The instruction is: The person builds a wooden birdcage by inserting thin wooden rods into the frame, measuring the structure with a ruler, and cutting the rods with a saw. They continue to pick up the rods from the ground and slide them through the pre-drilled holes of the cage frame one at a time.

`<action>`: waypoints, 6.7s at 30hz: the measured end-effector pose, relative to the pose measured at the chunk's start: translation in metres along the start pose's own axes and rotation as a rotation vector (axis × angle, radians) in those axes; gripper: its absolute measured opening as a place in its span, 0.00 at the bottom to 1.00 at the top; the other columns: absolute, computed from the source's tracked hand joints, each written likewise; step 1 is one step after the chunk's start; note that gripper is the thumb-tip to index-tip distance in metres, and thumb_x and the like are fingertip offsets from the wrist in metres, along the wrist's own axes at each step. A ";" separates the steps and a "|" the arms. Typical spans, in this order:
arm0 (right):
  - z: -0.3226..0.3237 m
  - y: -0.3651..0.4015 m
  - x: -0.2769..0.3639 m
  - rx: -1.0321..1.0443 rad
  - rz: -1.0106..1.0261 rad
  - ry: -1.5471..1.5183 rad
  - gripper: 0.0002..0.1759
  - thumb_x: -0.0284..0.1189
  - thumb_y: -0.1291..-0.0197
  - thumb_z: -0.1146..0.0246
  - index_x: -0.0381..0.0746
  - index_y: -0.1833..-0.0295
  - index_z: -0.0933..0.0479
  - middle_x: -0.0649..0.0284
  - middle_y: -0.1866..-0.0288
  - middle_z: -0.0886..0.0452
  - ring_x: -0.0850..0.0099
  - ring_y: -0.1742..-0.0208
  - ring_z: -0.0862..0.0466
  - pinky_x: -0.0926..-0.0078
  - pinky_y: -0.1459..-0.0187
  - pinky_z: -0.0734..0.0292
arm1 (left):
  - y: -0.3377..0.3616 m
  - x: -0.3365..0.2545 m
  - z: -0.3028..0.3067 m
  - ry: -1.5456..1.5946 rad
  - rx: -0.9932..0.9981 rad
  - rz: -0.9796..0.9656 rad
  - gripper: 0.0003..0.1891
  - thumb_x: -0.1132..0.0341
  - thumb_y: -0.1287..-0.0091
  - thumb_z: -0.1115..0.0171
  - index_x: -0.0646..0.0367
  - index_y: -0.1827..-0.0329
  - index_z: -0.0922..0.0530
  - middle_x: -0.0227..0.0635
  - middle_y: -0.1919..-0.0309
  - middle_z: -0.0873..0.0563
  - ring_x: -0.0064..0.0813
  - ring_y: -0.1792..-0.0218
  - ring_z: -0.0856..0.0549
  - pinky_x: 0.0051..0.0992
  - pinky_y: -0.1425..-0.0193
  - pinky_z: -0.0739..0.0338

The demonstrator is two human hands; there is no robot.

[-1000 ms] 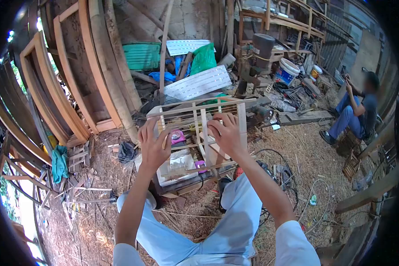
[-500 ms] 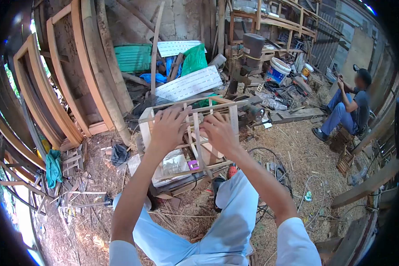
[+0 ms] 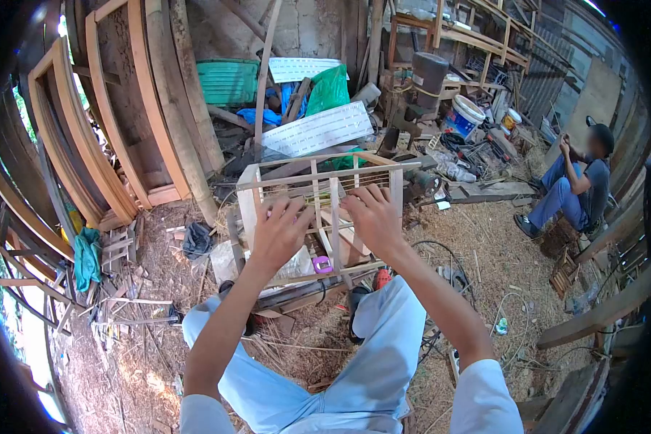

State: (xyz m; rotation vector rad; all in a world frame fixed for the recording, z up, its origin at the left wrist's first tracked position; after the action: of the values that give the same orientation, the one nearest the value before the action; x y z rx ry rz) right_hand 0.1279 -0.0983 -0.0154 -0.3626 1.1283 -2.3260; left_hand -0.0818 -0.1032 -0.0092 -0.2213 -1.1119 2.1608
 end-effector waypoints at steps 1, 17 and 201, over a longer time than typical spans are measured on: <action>-0.002 0.000 0.003 -0.013 -0.027 -0.003 0.05 0.27 0.49 0.35 0.42 0.65 0.22 0.63 0.59 0.23 0.64 0.54 0.24 0.63 0.51 0.32 | 0.003 0.001 -0.002 -0.001 0.005 0.005 0.13 0.67 0.45 0.31 0.49 0.56 0.19 0.28 0.55 0.19 0.32 0.49 0.24 0.36 0.45 0.34; -0.007 -0.008 0.004 -0.028 -0.050 -0.006 0.05 0.30 0.47 0.35 0.41 0.65 0.21 0.65 0.59 0.22 0.64 0.53 0.25 0.60 0.51 0.33 | 0.012 -0.056 -0.025 0.325 0.182 0.466 0.13 0.75 0.44 0.40 0.59 0.55 0.24 0.43 0.70 0.16 0.46 0.68 0.15 0.40 0.65 0.22; -0.160 0.223 0.281 1.013 -0.416 -1.168 0.11 0.20 0.39 0.39 0.34 0.50 0.26 0.60 0.60 0.22 0.70 0.68 0.21 0.71 0.66 0.24 | 0.467 0.092 -0.087 0.603 -0.047 1.934 0.12 0.66 0.38 0.39 0.65 0.57 0.21 0.45 0.65 0.14 0.38 0.62 0.14 0.37 0.59 0.20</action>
State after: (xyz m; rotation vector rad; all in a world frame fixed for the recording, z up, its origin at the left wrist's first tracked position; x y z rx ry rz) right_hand -0.0999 -0.2680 -0.2864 -1.3321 -0.6960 -2.0334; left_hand -0.3459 -0.1730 -0.4092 -2.5929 -0.3707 2.9337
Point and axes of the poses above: each hand's wrist, its own y-axis away from the middle knuckle, its own z-axis out of the back of the hand, x = y × z, the point moved 1 cm from there along -y, towards the middle knuckle
